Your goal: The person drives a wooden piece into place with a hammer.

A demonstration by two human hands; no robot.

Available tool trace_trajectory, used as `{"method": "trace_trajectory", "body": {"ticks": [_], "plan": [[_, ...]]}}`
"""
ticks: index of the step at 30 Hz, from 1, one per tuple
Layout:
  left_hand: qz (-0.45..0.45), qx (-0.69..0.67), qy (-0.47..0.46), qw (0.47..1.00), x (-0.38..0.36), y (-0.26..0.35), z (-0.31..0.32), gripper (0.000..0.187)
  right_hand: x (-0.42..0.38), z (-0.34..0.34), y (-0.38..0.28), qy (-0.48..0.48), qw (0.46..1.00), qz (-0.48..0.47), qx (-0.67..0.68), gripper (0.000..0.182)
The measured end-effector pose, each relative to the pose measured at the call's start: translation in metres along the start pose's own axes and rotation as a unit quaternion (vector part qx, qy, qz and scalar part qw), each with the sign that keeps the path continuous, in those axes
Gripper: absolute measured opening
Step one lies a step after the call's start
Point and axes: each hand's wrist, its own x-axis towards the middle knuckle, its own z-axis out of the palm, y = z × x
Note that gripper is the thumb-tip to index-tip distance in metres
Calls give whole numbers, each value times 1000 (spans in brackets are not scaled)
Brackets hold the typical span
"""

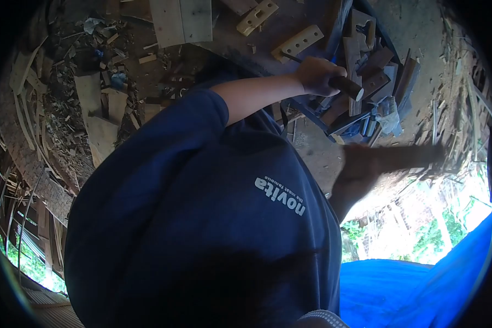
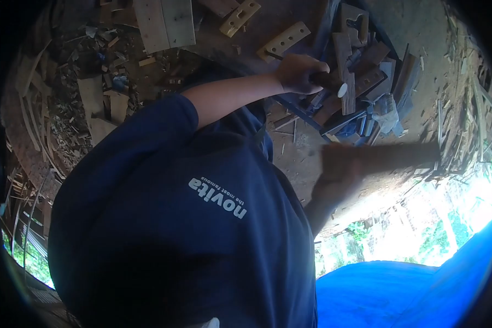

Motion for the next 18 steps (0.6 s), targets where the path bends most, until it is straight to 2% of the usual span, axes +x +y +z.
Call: {"method": "trace_trajectory", "body": {"ticks": [1, 2, 3, 5, 6, 7, 8, 9, 10, 12, 13, 15, 16, 17, 18], "plan": [[5, 9, 18, 1000, 0, -1, 1, 22, -3, -2, 9, 7, 976, 15, -217, 51], [11, 20, 35, 999, 0, -1, 2, 19, 6, 7, -29, -101, 957, 266, -55, 47], [10, 18, 34, 999, 0, 1, 3, 19, 7, 1, -29, -99, 957, 267, -55, 47], [-14, 29, -1, 999, 2, 0, 2, 23, 10, -17, -26, -9, 954, 260, 152, 41], [-17, 31, -1, 999, 1, -1, 2, 23, 15, -28, -30, -54, 960, 218, 168, 39], [-15, 34, -1, 999, 2, -3, 4, 23, 14, -34, -25, 17, 981, 129, 146, 36], [-11, 36, 0, 999, 3, -4, 5, 24, 16, -35, -15, 16, 999, 12, 37, 36], [-9, 35, -2, 999, 5, -4, 5, 24, 19, -34, -4, 15, 991, -106, -74, 36], [-7, 21, 1, 1000, 5, -4, 4, 24, 19, -34, 4, 18, 991, -106, -75, 36], [-6, 7, 8, 1000, 4, -5, 3, 25, 13, -20, 15, -131, 983, 131, -3, 40], [2, 17, 4, 1000, 1, -5, 3, 22, 7, 14, -15, -88, 971, 221, -8, 45], [11, 34, 8, 999, 6, -9, 1, 20, 13, -9, -23, -94, 946, 299, 89, 48], [11, 42, 1, 999, 5, -8, 1, 20, 16, -29, -22, -131, 928, 279, 207, 49], [10, 48, -10, 999, 2, -7, 3, 21, 21, -37, -27, -183, 914, 242, 270, 52], [9, 46, -13, 999, 1, -9, 5, 21, 21, -41, -27, -136, 936, 181, 268, 53]]}}
